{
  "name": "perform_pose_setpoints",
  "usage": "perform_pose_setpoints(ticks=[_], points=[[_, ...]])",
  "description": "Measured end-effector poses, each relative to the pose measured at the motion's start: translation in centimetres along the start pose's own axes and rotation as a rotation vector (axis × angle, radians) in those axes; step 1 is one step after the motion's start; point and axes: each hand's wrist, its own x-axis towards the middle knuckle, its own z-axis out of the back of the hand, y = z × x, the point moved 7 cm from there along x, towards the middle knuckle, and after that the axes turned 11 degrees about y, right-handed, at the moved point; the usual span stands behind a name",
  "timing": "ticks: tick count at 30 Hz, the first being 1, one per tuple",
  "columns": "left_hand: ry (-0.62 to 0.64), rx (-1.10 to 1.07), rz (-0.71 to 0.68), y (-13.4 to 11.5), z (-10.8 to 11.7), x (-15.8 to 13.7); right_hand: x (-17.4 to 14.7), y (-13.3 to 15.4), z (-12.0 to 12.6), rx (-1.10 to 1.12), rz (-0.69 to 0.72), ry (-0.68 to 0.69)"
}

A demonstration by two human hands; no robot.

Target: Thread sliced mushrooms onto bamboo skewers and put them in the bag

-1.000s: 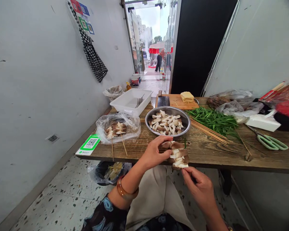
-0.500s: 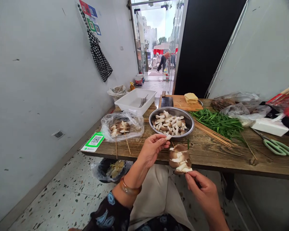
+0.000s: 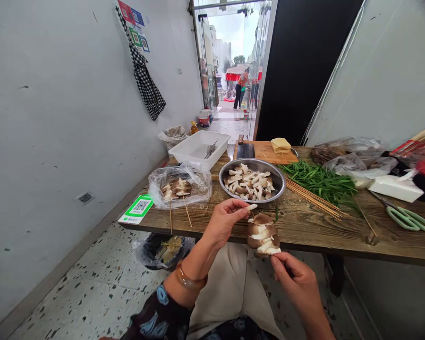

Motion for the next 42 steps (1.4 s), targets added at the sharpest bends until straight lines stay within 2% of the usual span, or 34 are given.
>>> perform_pose_setpoints(ticks=[10,22,33,35,38,40,42], points=[[0.01,0.053,0.015,-0.2,-0.1,-0.1,0.1,0.0,-0.1,-0.006,0.0,0.024],[0.159,0.086,0.066,-0.2,-0.4,0.0,0.0,-1.8,-0.4,0.12,-0.027,0.144],[0.285,0.359,0.034,-1.2,-1.7,-0.2,0.5,-2.5,-1.1,0.24,-0.094,0.137],[0.271,0.306,0.039,-1.1,-1.6,-0.2,0.4,-2.9,-1.5,0.337,-0.136,0.138],[0.204,0.037,0.054,-0.5,-1.1,0.0,0.2,-3.6,-2.2,0.497,-0.192,0.136],[0.162,-0.131,0.099,0.4,-0.9,0.1,0.2,-3.9,-2.4,0.584,-0.209,0.103],[0.143,-0.209,0.161,1.3,-1.0,0.0,0.2,-4.0,-2.5,0.651,-0.213,0.076]])
